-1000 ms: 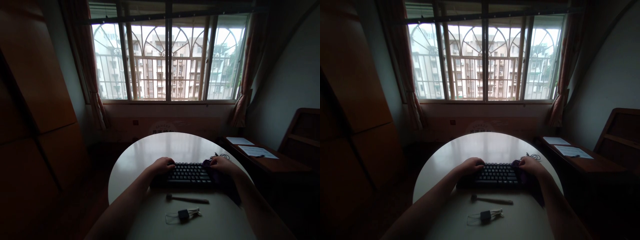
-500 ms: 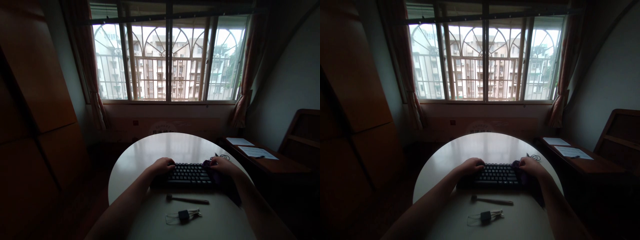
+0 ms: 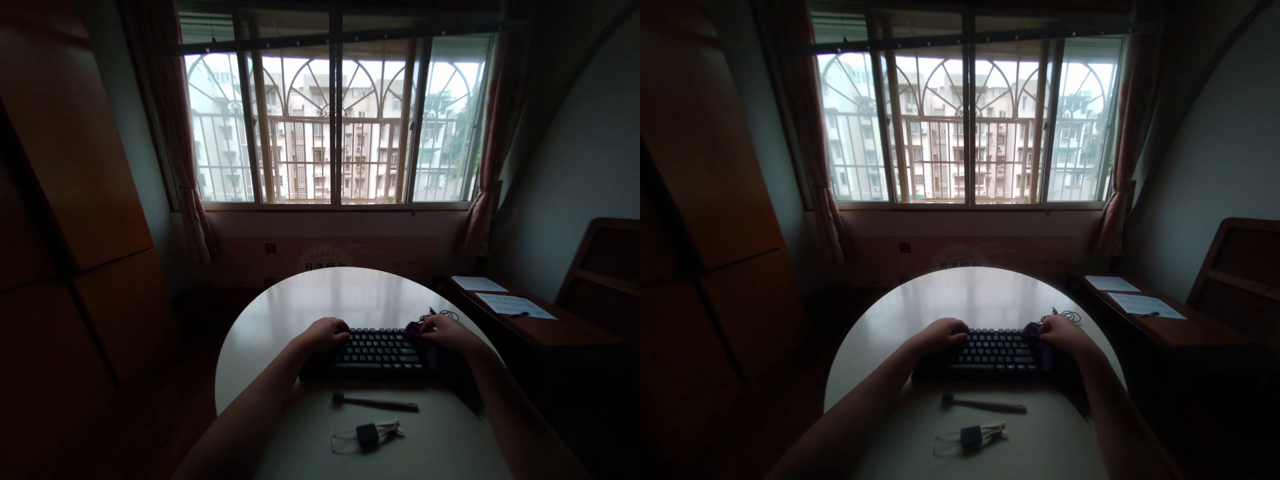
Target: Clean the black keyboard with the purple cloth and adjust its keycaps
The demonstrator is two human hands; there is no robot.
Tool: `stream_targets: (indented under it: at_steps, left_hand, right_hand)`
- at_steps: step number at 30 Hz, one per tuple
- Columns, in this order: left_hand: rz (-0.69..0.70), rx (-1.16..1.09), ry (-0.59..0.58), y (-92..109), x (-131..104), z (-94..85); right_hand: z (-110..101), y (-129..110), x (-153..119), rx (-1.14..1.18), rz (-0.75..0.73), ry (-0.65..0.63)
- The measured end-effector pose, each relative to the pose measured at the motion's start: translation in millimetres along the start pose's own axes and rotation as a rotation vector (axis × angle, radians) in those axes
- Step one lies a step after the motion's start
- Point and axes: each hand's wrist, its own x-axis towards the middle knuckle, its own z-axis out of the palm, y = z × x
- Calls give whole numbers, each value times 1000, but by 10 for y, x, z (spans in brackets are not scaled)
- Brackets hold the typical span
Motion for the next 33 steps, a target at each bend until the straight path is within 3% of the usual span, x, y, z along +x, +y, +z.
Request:
stream_targets:
  at_steps: [33]
  left_hand:
    - [-1,-5,0,33,-11,-18]
  right_hand:
    - [29,-44,14,-90,7,24]
